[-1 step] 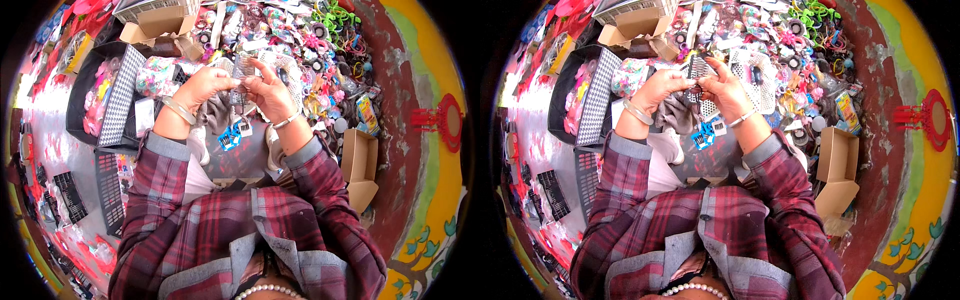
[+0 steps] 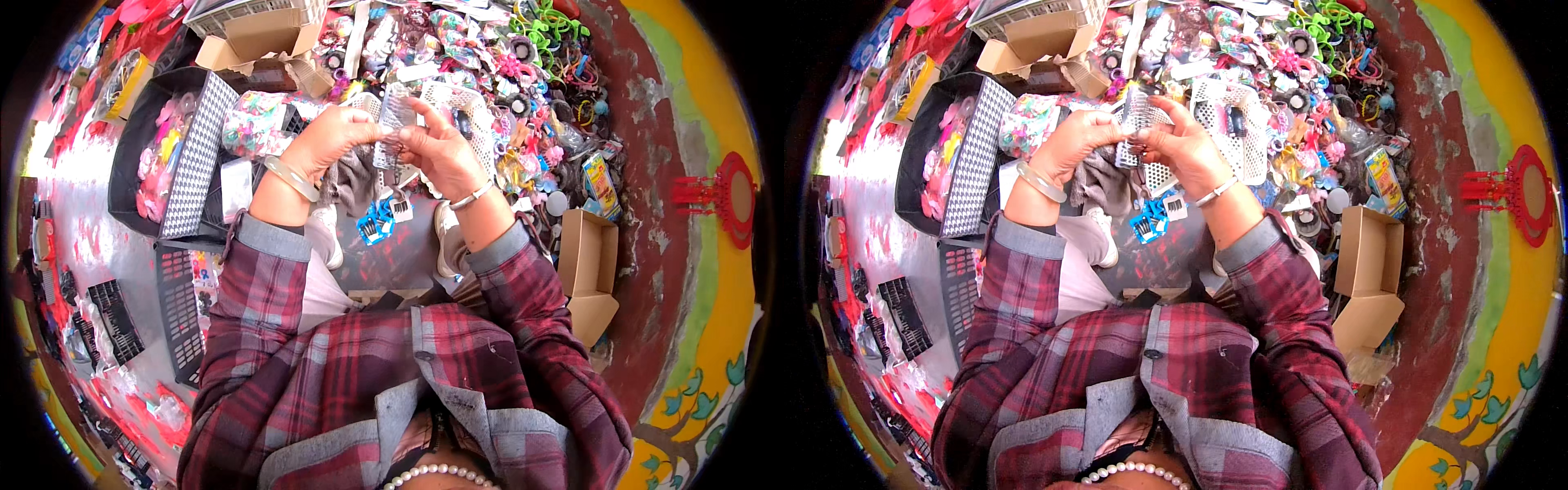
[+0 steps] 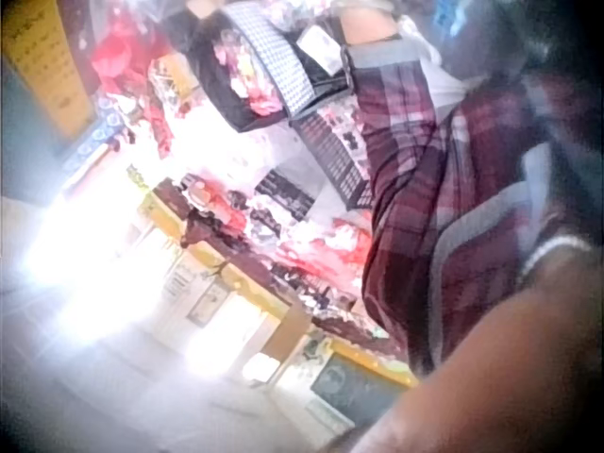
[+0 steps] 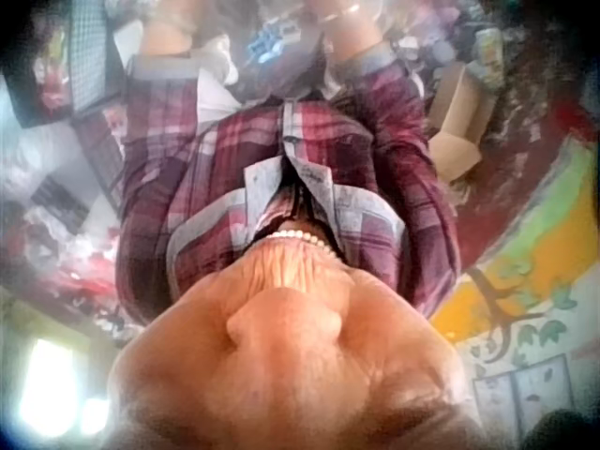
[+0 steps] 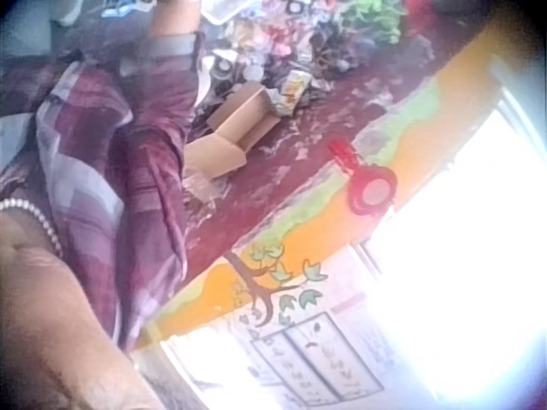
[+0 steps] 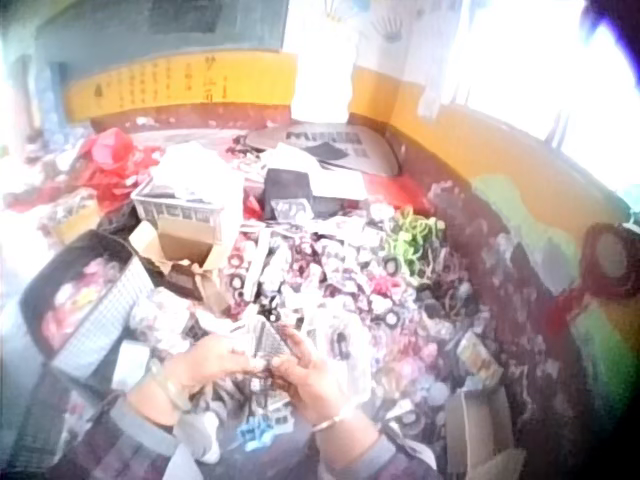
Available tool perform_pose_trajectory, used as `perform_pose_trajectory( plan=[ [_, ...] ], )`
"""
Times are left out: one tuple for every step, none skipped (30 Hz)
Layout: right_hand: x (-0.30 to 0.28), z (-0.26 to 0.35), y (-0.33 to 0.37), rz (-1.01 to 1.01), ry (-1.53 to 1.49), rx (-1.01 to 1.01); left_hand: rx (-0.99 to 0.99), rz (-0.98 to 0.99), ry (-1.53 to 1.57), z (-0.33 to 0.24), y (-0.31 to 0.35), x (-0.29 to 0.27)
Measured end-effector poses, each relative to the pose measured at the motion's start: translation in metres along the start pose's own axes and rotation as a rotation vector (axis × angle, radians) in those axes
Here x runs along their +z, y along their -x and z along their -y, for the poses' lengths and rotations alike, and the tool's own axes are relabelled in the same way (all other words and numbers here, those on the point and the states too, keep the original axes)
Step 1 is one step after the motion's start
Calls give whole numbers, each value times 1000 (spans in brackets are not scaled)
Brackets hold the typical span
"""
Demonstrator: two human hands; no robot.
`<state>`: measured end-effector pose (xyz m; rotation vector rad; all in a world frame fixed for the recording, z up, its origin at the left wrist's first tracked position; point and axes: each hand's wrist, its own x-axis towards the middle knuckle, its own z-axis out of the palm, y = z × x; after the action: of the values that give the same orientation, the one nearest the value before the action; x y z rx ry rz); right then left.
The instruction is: The person wipes the inside and outside of a white plastic basket with a gray cloth. They then pick up a small plastic-wrapped item from the cluttered floor, wipe it with the cloth, and place it into the basket.
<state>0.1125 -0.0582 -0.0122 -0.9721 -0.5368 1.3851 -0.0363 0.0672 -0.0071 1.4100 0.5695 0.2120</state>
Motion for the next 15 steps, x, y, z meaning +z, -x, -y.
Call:
perform_pose_trajectory(
  plan=[
    [-2,0,2,48,58,23,-4,-17,29,-4,2,0],
    [-6,1,4,97,117,46,-12,-41,38,-8,3,0],
    [-9,2,5,151,175,69,-19,-70,46,-13,4,-1],
    [-12,4,6,147,240,98,-26,-99,55,-16,6,-3],
    [-17,7,8,117,289,121,-33,-128,63,-17,6,-4],
    [-20,10,9,86,334,143,15,-175,-65,-14,3,-9],
    [-25,12,10,54,379,165,3,-180,-55,-12,1,-12],
    [-32,9,10,37,413,141,-8,-184,-46,-10,0,-12],
    [-33,10,12,88,479,176,-21,-190,-37,-10,-1,-13],
    [-34,13,14,139,546,210,-9,-201,-8,-10,-1,-12],
    [-34,13,16,189,612,244,-2,-212,36,-9,-2,-11],
    [-36,11,17,241,777,268,5,-220,78,-9,-3,-7],
    [-36,9,19,278,880,279,13,-228,121,-9,-5,-5],
    [-35,8,21,315,983,289,-22,-191,219,-9,-7,-4],
    [-32,7,23,354,1088,299,-11,-203,256,-8,-9,-2]
  ],
)
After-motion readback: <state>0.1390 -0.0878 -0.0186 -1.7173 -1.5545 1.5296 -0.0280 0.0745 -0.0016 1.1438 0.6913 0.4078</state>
